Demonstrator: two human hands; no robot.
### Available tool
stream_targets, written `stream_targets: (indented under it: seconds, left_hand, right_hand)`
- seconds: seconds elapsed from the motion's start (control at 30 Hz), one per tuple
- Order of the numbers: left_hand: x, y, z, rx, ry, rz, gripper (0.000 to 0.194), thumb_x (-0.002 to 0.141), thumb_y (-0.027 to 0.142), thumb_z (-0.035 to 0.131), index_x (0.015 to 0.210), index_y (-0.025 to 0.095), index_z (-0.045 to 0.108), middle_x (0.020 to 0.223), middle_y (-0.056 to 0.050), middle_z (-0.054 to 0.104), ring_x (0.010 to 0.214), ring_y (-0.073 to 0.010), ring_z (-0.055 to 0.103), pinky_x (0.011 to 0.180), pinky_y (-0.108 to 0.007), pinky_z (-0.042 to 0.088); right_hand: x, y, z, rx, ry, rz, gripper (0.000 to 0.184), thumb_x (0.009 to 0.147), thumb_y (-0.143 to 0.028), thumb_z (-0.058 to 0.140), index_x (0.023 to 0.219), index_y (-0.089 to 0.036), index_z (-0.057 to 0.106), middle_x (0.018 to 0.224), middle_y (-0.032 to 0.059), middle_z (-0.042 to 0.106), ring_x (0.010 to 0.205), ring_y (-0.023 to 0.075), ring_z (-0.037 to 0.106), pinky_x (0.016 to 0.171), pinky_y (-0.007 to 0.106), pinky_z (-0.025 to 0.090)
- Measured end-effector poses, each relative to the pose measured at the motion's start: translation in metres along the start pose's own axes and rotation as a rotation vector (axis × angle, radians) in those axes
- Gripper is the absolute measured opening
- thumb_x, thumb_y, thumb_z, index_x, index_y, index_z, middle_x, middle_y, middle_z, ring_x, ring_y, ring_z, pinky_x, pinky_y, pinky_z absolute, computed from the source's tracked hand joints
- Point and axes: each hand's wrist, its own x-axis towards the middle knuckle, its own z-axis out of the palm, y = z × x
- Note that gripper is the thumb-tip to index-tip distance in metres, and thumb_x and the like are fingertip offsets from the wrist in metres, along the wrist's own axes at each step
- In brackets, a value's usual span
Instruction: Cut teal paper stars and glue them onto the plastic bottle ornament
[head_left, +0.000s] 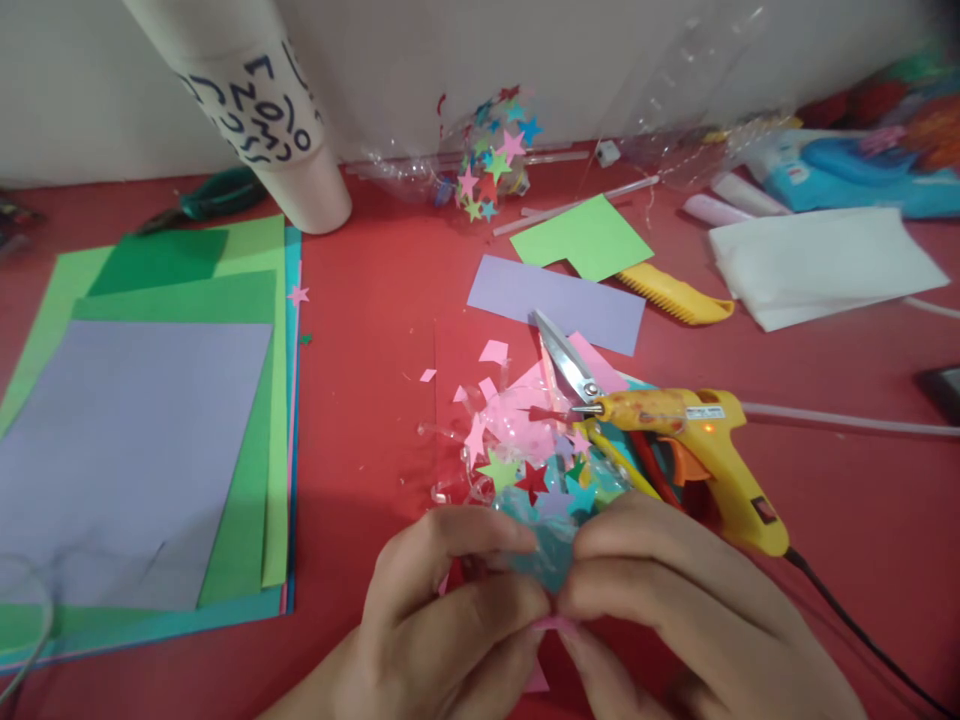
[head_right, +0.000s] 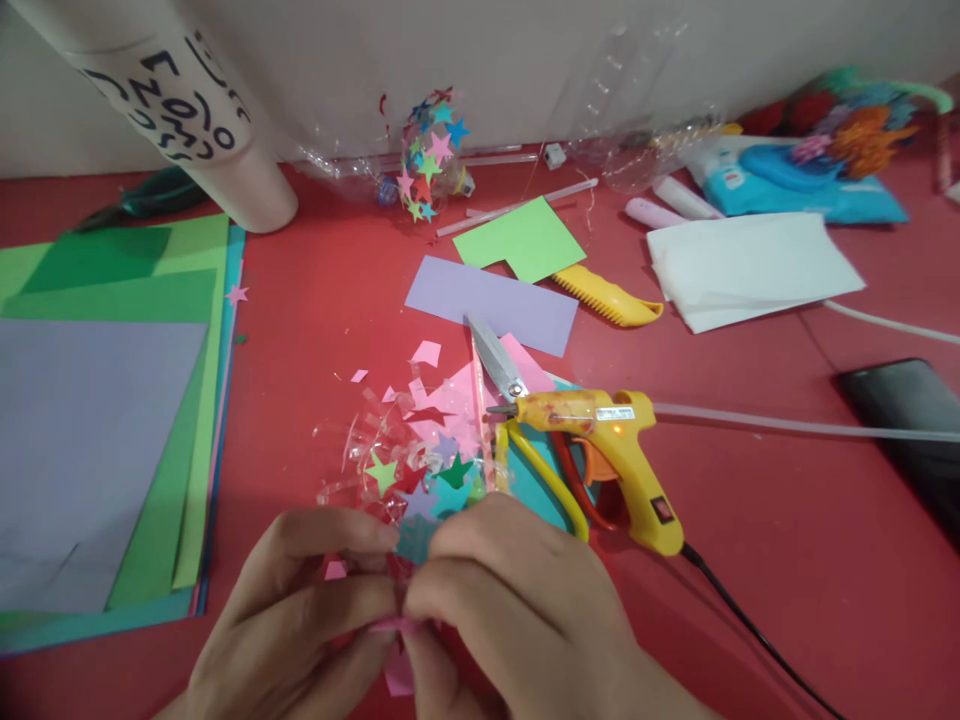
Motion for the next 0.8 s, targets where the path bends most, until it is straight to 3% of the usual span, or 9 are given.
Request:
stream_targets:
  seconds: [0.37, 0.8]
  left_hand:
    - [0.0002, 0.0, -0.0009, 0.046, 0.009, -0.005, 0.008, 0.085, 0.01, 0.056, 0.083, 0.016, 0.061, 0.101, -0.005, 0.057, 0.073, -0.0057, 0.061, 0.071, -0.016, 0.054]
    - [0.0017, 0.0007, 0.0022, 0.067, 0.025, 0.023, 0.008, 0.084, 0.01, 0.055, 0.082, 0.015, 0.061, 0.098, -0.003, 0.06, 0.083, -0.0048, 0.063, 0.082, -0.008, 0.049]
  right_hand:
    - [0.0037, 0.0028, -0.0014, -0.035, -0.026, -0.054, 0.015, 0.085, -0.008, 0.056, 0.077, -0.02, 0.059, 0.068, 0.0012, 0.058, 0.061, 0.0144, 0.054, 0.057, 0.027, 0.05]
    - [0.0024, 0.0019, -0.0029, -0.036, -0.044, -0.066, 0.017, 0.086, -0.007, 0.053, 0.077, -0.019, 0.06, 0.067, 0.0015, 0.06, 0.061, 0.0149, 0.055, 0.057, 0.028, 0.048]
